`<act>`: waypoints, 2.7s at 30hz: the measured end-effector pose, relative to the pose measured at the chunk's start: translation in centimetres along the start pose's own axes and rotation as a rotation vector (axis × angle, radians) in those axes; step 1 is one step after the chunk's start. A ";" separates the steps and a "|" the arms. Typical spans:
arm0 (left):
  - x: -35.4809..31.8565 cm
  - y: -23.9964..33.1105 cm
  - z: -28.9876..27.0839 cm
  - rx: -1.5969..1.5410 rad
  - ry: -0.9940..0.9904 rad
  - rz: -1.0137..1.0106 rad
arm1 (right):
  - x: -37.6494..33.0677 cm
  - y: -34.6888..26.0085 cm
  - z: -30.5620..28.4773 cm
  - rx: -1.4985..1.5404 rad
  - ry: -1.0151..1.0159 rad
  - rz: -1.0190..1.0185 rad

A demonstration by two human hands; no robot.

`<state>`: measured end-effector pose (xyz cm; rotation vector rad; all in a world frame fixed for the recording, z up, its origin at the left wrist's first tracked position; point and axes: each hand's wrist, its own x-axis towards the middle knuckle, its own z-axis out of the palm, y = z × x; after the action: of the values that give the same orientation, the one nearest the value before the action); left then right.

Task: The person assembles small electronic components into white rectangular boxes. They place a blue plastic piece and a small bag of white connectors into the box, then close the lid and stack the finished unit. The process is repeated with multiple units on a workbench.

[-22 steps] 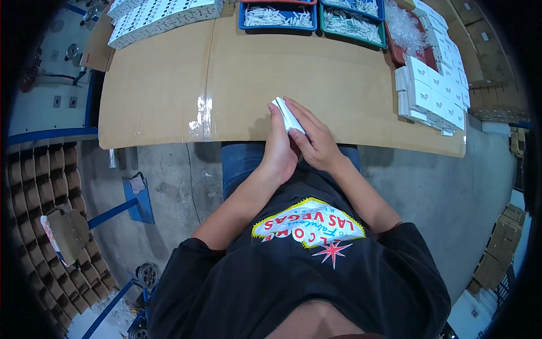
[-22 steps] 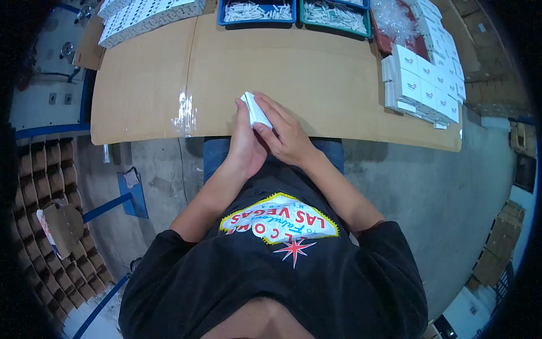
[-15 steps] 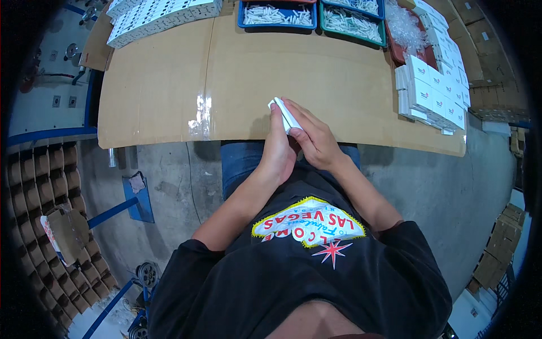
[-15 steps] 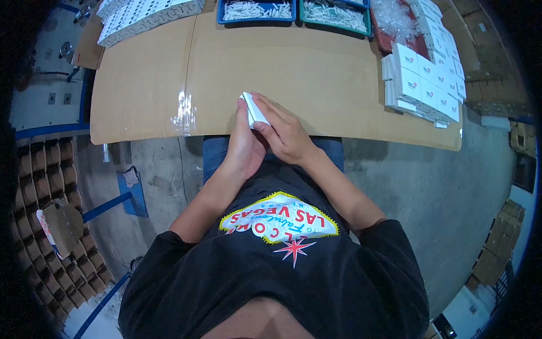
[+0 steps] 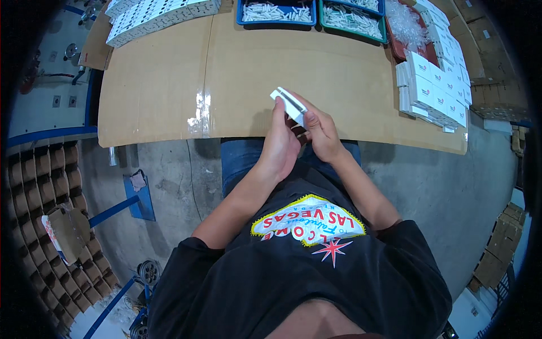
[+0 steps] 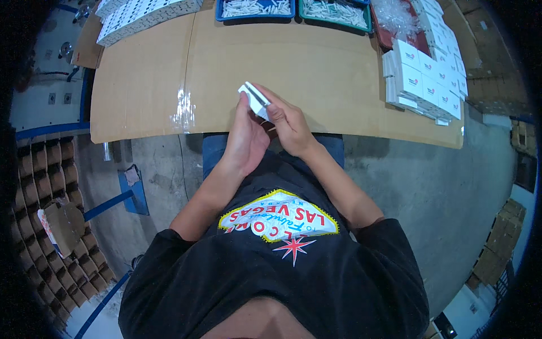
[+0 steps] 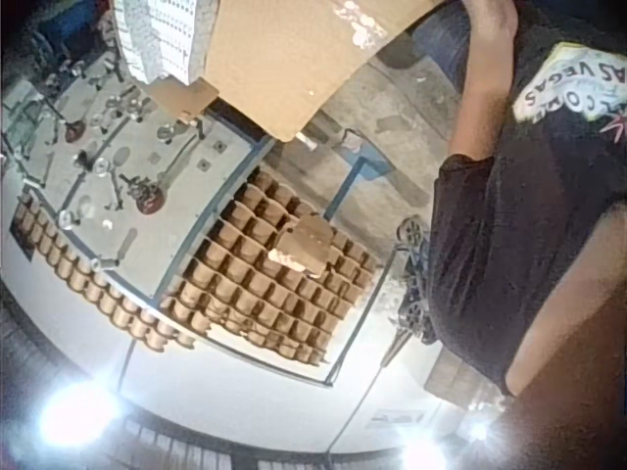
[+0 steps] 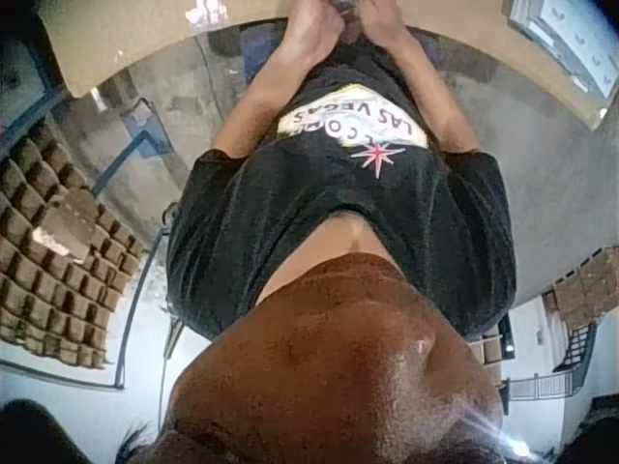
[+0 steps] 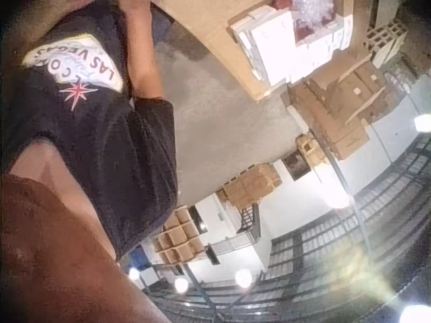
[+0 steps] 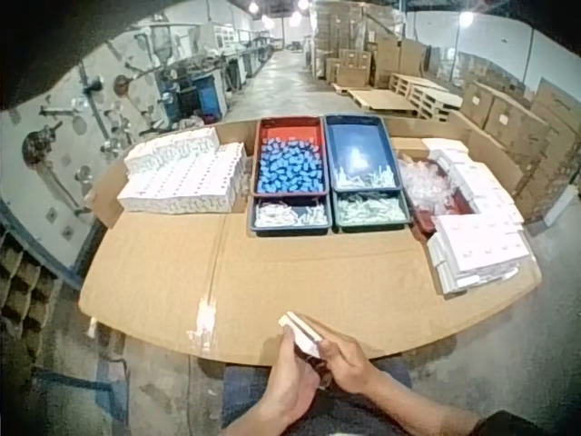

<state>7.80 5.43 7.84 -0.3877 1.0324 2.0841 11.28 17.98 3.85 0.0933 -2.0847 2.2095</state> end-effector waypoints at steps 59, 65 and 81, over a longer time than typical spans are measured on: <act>1.6 -0.3 -1.4 0.102 0.055 0.130 | 0.7 -0.1 -0.1 -0.775 0.066 -0.556; 2.1 -0.8 -2.1 0.053 0.023 0.128 | 0.6 0.2 0.5 -0.825 0.119 -0.572; 1.7 -0.8 -1.3 -0.041 0.043 0.144 | 0.0 0.4 0.3 -0.526 0.085 -0.284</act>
<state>7.17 5.56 5.68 -0.3900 1.0712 2.2370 11.26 17.68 3.51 0.2290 -2.3522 1.4357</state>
